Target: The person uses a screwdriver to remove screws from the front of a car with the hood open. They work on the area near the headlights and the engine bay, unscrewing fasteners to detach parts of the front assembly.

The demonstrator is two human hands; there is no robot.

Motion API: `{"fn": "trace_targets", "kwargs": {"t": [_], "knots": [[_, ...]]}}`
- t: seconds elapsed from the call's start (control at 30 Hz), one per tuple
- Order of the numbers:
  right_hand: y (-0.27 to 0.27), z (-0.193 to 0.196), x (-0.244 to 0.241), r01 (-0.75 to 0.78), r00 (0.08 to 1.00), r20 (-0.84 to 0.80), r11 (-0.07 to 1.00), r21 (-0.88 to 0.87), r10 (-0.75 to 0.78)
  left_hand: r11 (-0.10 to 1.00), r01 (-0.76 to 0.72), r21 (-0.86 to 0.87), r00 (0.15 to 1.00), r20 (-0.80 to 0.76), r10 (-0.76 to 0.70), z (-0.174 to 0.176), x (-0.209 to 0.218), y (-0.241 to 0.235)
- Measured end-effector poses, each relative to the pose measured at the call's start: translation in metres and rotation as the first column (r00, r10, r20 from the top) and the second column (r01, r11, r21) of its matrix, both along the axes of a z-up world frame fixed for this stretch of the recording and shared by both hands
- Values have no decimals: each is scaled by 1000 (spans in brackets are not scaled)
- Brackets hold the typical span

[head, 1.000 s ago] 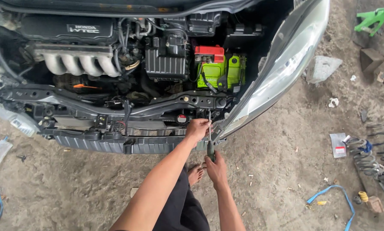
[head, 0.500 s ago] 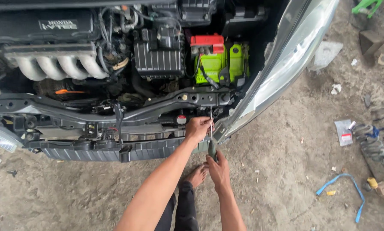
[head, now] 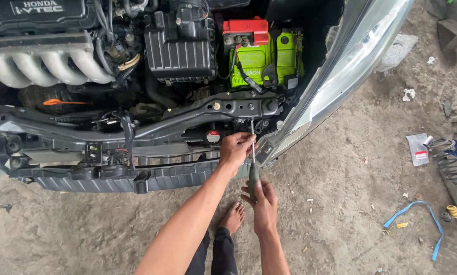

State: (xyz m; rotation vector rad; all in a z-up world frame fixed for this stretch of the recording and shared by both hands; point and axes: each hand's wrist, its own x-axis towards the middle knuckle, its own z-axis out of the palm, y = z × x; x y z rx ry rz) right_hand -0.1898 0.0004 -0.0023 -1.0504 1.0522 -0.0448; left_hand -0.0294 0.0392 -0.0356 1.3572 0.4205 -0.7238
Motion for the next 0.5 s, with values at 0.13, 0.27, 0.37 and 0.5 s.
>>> {"fn": "trace_targets", "kwargs": {"t": [0.13,0.27,0.37,0.5], "knots": [[5,12,5,38,999,-25,999,24,-37,999,-31,-44,999,-14,30,2,-1,-2],[-1,9,3,-76,996,-57,996,-54,73,993,-69,-94,998,-14,68,3,-3,-4],[-3,6,-2,-63,998,-9,995,-77,63,990,-101,-99,994,-40,97,4,-3,-6],[-4,4,-5,-127,992,13,989,-82,128,995,-89,-35,996,-27,88,11,-1,-5]]}}
